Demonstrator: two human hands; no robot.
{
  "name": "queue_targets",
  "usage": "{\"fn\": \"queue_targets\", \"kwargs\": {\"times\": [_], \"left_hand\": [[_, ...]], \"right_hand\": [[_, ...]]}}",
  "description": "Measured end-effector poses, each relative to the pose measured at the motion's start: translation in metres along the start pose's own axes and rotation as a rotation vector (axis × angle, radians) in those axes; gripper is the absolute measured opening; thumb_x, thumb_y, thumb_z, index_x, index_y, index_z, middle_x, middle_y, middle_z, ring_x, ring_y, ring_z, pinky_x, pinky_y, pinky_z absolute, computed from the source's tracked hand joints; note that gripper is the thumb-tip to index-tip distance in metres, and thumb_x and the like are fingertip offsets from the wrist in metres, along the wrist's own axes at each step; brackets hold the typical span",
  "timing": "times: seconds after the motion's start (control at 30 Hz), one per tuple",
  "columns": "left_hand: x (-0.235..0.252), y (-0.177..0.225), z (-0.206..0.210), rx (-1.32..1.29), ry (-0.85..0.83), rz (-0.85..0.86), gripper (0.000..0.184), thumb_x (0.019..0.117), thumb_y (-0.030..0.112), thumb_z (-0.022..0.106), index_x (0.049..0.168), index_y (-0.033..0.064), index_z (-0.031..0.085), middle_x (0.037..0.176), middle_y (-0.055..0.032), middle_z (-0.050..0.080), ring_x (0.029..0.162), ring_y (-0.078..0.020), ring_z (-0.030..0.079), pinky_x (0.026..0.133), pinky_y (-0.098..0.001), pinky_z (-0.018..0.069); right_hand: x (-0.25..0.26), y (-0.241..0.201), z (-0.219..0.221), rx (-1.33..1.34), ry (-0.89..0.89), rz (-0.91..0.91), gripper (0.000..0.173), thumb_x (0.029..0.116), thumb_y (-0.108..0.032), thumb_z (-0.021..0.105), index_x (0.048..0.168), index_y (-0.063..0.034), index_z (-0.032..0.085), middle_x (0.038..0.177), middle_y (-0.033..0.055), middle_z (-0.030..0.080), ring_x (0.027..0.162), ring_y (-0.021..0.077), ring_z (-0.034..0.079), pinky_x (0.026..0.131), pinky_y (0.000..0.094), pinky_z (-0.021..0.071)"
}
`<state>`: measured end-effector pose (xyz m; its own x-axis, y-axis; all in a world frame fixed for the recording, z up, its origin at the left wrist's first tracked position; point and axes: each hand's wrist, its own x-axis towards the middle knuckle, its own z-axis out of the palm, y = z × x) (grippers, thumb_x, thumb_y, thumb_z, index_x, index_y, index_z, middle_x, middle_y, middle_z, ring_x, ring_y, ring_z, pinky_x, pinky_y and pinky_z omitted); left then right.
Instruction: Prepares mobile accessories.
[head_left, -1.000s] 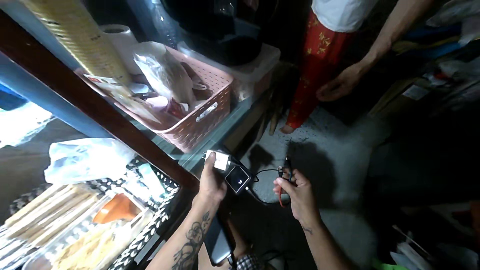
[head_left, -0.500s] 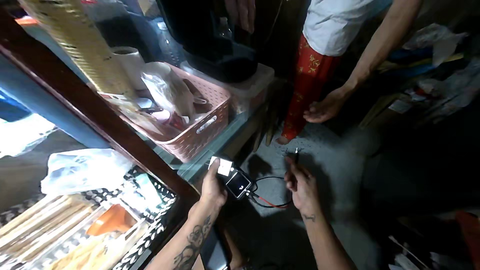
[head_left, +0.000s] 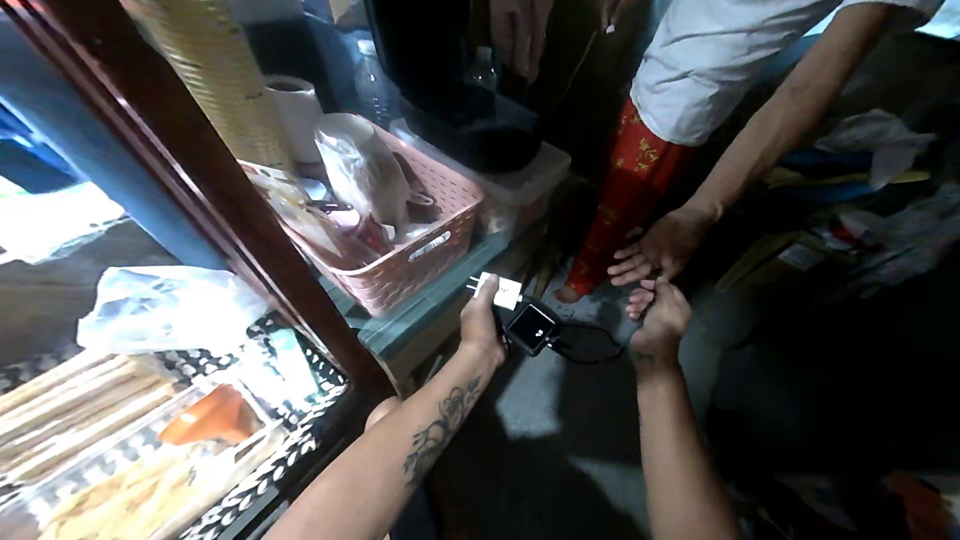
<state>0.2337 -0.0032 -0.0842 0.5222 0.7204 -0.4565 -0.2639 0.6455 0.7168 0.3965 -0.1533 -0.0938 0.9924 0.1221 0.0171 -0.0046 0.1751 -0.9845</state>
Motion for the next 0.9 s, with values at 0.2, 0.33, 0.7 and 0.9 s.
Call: {"fn": "queue_targets", "kwargs": {"times": [0.2, 0.33, 0.7, 0.9], "left_hand": [[-0.006, 0.005, 0.017, 0.007, -0.092, 0.006, 0.040, 0.1017, 0.046, 0.057, 0.122, 0.0122, 0.058, 0.104, -0.0082, 0.067, 0.092, -0.0194, 0.067, 0.077, -0.0402, 0.0568], [-0.005, 0.003, 0.027, -0.012, -0.126, 0.037, 0.038, 0.1033, 0.042, 0.056, 0.124, 0.0104, 0.058, 0.108, -0.0083, 0.067, 0.098, -0.0187, 0.066, 0.083, -0.0398, 0.0558], [-0.018, 0.003, 0.061, -0.080, -0.165, -0.012, 0.040, 0.1047, 0.040, 0.053, 0.130, 0.0096, 0.055, 0.113, -0.0096, 0.065, 0.104, -0.0194, 0.065, 0.088, -0.0393, 0.0543], [-0.008, 0.008, 0.089, -0.193, -0.361, 0.118, 0.039, 0.1066, 0.032, 0.052, 0.135, 0.0059, 0.049, 0.121, -0.0120, 0.063, 0.109, -0.0204, 0.064, 0.095, -0.0392, 0.0540]], "right_hand": [[0.013, 0.000, -0.009, -0.097, -0.040, 0.050, 0.034, 0.1111, -0.033, 0.043, 0.095, -0.0082, 0.061, 0.065, -0.0053, 0.056, 0.047, 0.0018, 0.051, 0.045, 0.0167, 0.0450], [0.016, -0.006, -0.020, -0.192, -0.074, 0.055, 0.033, 0.1107, -0.035, 0.045, 0.105, -0.0086, 0.063, 0.072, -0.0053, 0.057, 0.050, 0.0020, 0.049, 0.048, 0.0181, 0.0443], [-0.058, -0.053, 0.005, -0.987, -0.476, -0.572, 0.078, 0.0845, -0.031, 0.085, 0.146, 0.0032, 0.051, 0.146, 0.0302, 0.051, 0.136, 0.0501, 0.046, 0.110, 0.0656, 0.0382], [0.013, -0.115, 0.015, -0.757, -0.831, -0.089, 0.043, 0.1119, -0.030, 0.034, 0.140, -0.0065, 0.057, 0.122, 0.0098, 0.066, 0.095, 0.0155, 0.065, 0.083, 0.0349, 0.0546]]}}
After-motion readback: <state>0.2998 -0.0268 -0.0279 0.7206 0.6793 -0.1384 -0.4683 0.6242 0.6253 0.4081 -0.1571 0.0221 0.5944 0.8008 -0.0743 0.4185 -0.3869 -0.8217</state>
